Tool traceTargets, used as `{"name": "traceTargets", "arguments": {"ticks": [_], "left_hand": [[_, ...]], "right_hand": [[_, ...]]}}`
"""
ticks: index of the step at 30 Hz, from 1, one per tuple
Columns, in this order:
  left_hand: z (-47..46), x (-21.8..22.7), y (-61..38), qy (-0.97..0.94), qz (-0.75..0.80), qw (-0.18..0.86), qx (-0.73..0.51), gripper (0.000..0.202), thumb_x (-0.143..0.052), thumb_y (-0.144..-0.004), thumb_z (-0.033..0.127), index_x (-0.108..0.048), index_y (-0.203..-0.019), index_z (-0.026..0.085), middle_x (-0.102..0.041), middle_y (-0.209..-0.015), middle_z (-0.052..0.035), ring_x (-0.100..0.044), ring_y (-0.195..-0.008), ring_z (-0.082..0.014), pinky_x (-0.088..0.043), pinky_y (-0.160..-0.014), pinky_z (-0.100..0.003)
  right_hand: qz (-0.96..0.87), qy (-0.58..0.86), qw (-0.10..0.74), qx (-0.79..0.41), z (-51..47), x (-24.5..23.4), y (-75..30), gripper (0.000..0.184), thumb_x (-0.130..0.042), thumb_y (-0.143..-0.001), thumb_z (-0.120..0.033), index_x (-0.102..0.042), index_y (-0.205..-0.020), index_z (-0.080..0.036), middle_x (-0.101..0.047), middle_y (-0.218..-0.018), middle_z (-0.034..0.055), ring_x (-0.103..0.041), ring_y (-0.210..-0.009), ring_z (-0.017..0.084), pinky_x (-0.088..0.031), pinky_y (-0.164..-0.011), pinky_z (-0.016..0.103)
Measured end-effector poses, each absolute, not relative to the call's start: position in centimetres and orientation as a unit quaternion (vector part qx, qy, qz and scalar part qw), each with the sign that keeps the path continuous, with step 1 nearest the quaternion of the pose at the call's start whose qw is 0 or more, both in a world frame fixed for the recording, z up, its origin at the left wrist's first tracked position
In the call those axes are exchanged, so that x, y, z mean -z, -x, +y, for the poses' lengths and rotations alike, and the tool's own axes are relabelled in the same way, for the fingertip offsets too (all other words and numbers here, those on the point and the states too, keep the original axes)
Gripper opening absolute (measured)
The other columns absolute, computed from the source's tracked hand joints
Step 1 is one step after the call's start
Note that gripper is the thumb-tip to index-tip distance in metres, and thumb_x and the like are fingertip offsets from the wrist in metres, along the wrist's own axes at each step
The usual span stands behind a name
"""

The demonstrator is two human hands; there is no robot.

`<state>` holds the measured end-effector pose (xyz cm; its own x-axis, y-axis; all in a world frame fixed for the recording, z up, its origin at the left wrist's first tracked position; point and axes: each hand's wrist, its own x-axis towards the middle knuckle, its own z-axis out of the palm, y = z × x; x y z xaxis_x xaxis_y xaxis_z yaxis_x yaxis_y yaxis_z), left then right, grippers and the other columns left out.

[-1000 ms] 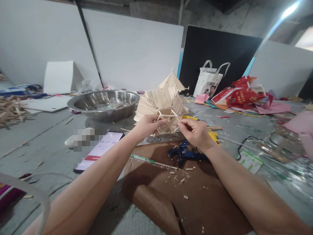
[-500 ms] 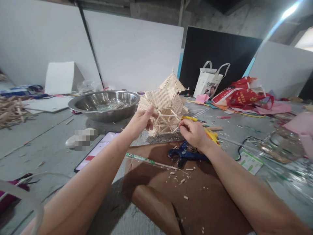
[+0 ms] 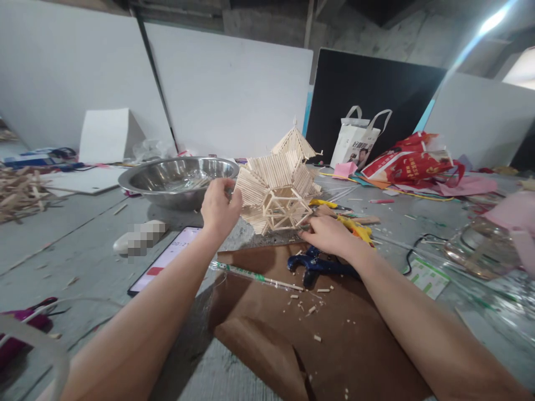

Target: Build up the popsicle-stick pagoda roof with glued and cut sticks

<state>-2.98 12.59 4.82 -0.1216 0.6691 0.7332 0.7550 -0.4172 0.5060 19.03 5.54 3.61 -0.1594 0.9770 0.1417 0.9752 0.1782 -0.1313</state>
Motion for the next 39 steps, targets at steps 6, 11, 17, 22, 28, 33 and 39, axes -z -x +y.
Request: {"name": "traceTargets", "arguments": {"ticks": [6, 11, 17, 22, 28, 33, 39], "left_hand": [[14.7, -3.2, 4.1, 0.637, -0.551, 0.001, 0.540, 0.037, -0.048, -0.068, 0.031, -0.049, -0.101, 0.015, -0.053, -0.101, -0.0104, -0.049, -0.090, -0.0225, -0.038, -0.078, -0.036], [15.1, -2.6, 4.3, 0.631, -0.547, -0.275, 0.475, 0.035, -0.043, -0.068, 0.045, -0.056, -0.075, 0.014, -0.057, -0.066, -0.0034, -0.055, -0.056, -0.0162, -0.044, -0.049, -0.027], [14.7, -2.7, 4.0, 0.591, -0.516, -0.357, 0.508, 0.032, -0.051, -0.063, 0.044, -0.054, -0.068, 0.013, -0.052, -0.055, 0.0006, -0.050, -0.041, -0.0096, -0.040, -0.038, -0.020], [14.1, -3.3, 3.6, 0.572, -0.496, -0.374, 0.536, 0.029, -0.051, -0.064, 0.041, -0.053, -0.065, 0.012, -0.049, -0.047, 0.0014, -0.045, -0.035, -0.0083, -0.038, -0.033, -0.020], [13.4, -4.3, 3.2, 0.559, -0.469, -0.390, 0.562, 0.032, -0.054, -0.062, 0.034, -0.052, -0.085, 0.012, -0.050, -0.049, 0.0030, -0.043, -0.031, -0.0068, -0.034, -0.030, -0.018], [12.9, -5.1, 2.9, 0.557, -0.460, -0.375, 0.582, 0.033, -0.054, -0.062, 0.035, -0.053, -0.086, 0.013, -0.047, -0.045, 0.0051, -0.039, -0.028, -0.0057, -0.027, -0.027, -0.016], [12.1, -6.4, 2.6, 0.561, -0.459, -0.366, 0.583, 0.033, -0.054, -0.062, 0.036, -0.052, -0.086, 0.013, -0.046, -0.046, 0.0049, -0.037, -0.028, -0.0057, -0.026, -0.027, -0.017]], "right_hand": [[-0.746, 0.612, 0.207, -0.159, 6.0, -2.6, -18.6, 0.033, -0.049, -0.074, -0.034, -0.053, -0.101, -0.016, -0.063, -0.082, 0.0061, -0.058, -0.071, 0.016, -0.040, -0.065, 0.024], [-0.661, 0.540, 0.322, -0.411, 6.2, -2.0, -18.1, 0.046, -0.048, -0.075, -0.025, -0.034, -0.118, -0.018, -0.056, -0.099, 0.0079, -0.056, -0.051, 0.010, -0.042, -0.044, 0.023], [-0.543, 0.450, 0.432, -0.562, 5.9, -2.7, -17.9, 0.028, -0.050, -0.072, -0.016, -0.045, -0.100, -0.017, -0.060, -0.085, 0.0047, -0.058, -0.058, 0.011, -0.045, -0.044, 0.021], [-0.517, 0.349, 0.498, -0.602, 5.7, -3.1, -18.0, 0.022, -0.056, -0.068, -0.016, -0.051, -0.090, -0.019, -0.061, -0.086, 0.0030, -0.059, -0.070, 0.013, -0.049, -0.056, 0.024], [-0.508, 0.284, 0.521, -0.624, 5.4, -3.5, -18.0, 0.021, -0.057, -0.066, -0.015, -0.055, -0.087, -0.018, -0.061, -0.088, 0.0026, -0.057, -0.083, 0.013, -0.046, -0.071, 0.026], [-0.510, 0.256, 0.528, -0.629, 5.0, -4.2, -18.2, 0.022, -0.056, -0.067, -0.016, -0.056, -0.089, -0.018, -0.061, -0.090, 0.0032, -0.056, -0.087, 0.014, -0.043, -0.077, 0.029], [-0.517, 0.251, 0.551, -0.605, 4.7, -4.7, -18.7, 0.022, -0.056, -0.066, -0.019, -0.055, -0.088, -0.019, -0.061, -0.088, 0.0020, -0.056, -0.088, 0.015, -0.040, -0.081, 0.032]]}}
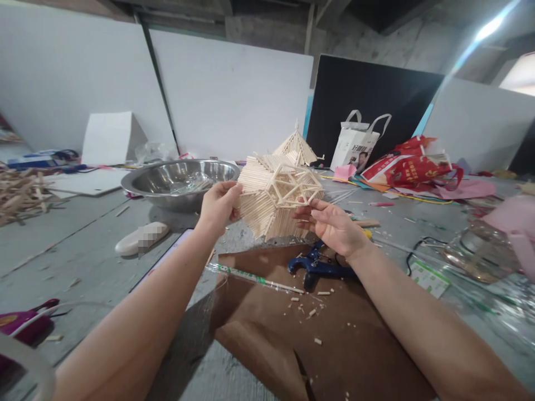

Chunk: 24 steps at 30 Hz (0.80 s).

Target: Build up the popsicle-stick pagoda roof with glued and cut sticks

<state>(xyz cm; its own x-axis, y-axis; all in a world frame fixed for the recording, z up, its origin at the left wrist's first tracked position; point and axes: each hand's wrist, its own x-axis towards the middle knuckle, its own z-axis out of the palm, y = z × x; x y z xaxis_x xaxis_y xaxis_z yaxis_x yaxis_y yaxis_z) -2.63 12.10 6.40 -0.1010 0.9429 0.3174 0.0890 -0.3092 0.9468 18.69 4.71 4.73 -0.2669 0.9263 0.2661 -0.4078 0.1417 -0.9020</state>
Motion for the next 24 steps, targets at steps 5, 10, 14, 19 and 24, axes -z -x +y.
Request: {"name": "traceTargets", "arguments": {"ticks": [5, 10, 14, 19, 24], "left_hand": [[11.7, -6.8, 2.1, -0.569, 0.460, 0.338, -0.592, 0.034, -0.055, -0.061, 0.036, -0.053, -0.087, 0.015, -0.048, -0.056, 0.0032, -0.038, -0.032, -0.0037, -0.029, -0.030, -0.016], [11.4, -6.9, 1.5, -0.549, 0.453, 0.334, -0.617, 0.035, -0.054, -0.063, 0.035, -0.051, -0.092, 0.016, -0.049, -0.062, 0.0020, -0.036, -0.035, -0.0024, -0.030, -0.031, -0.016], [10.9, -7.5, 1.5, -0.556, 0.441, 0.345, -0.614, 0.031, -0.053, -0.064, 0.036, -0.053, -0.088, 0.016, -0.049, -0.061, 0.0020, -0.036, -0.035, -0.0028, -0.028, -0.031, -0.017], [10.1, -8.5, 1.5, -0.568, 0.422, 0.337, -0.621, 0.024, -0.052, -0.066, 0.034, -0.055, -0.082, 0.016, -0.049, -0.058, 0.0023, -0.035, -0.036, -0.0031, -0.029, -0.032, -0.018], [9.3, -9.2, 1.2, -0.567, 0.434, 0.315, -0.626, 0.021, -0.051, -0.066, 0.032, -0.054, -0.081, 0.017, -0.048, -0.056, 0.0024, -0.035, -0.037, -0.0037, -0.027, -0.032, -0.017]], "right_hand": [[-0.515, 0.277, 0.572, -0.575, 4.9, -4.8, -18.8, 0.022, -0.058, -0.064, -0.022, -0.054, -0.085, -0.020, -0.062, -0.080, -0.0007, -0.055, -0.092, 0.016, -0.037, -0.084, 0.033], [-0.522, 0.282, 0.583, -0.555, 4.9, -4.8, -18.9, 0.015, -0.055, -0.065, -0.026, -0.052, -0.080, -0.022, -0.060, -0.079, -0.0020, -0.054, -0.094, 0.016, -0.037, -0.084, 0.034], [-0.539, 0.278, 0.583, -0.541, 4.5, -5.3, -19.1, 0.016, -0.051, -0.067, -0.031, -0.050, -0.080, -0.023, -0.060, -0.079, -0.0010, -0.052, -0.097, 0.018, -0.038, -0.084, 0.037], [-0.552, 0.264, 0.580, -0.538, 3.9, -6.0, -19.3, 0.014, -0.047, -0.069, -0.033, -0.049, -0.078, -0.022, -0.058, -0.081, 0.0006, -0.051, -0.099, 0.020, -0.039, -0.083, 0.038], [-0.571, 0.307, 0.578, -0.495, 3.6, -6.2, -19.4, 0.018, -0.040, -0.073, -0.035, -0.049, -0.080, -0.021, -0.058, -0.085, 0.0031, -0.049, -0.100, 0.021, -0.041, -0.079, 0.037]]}}
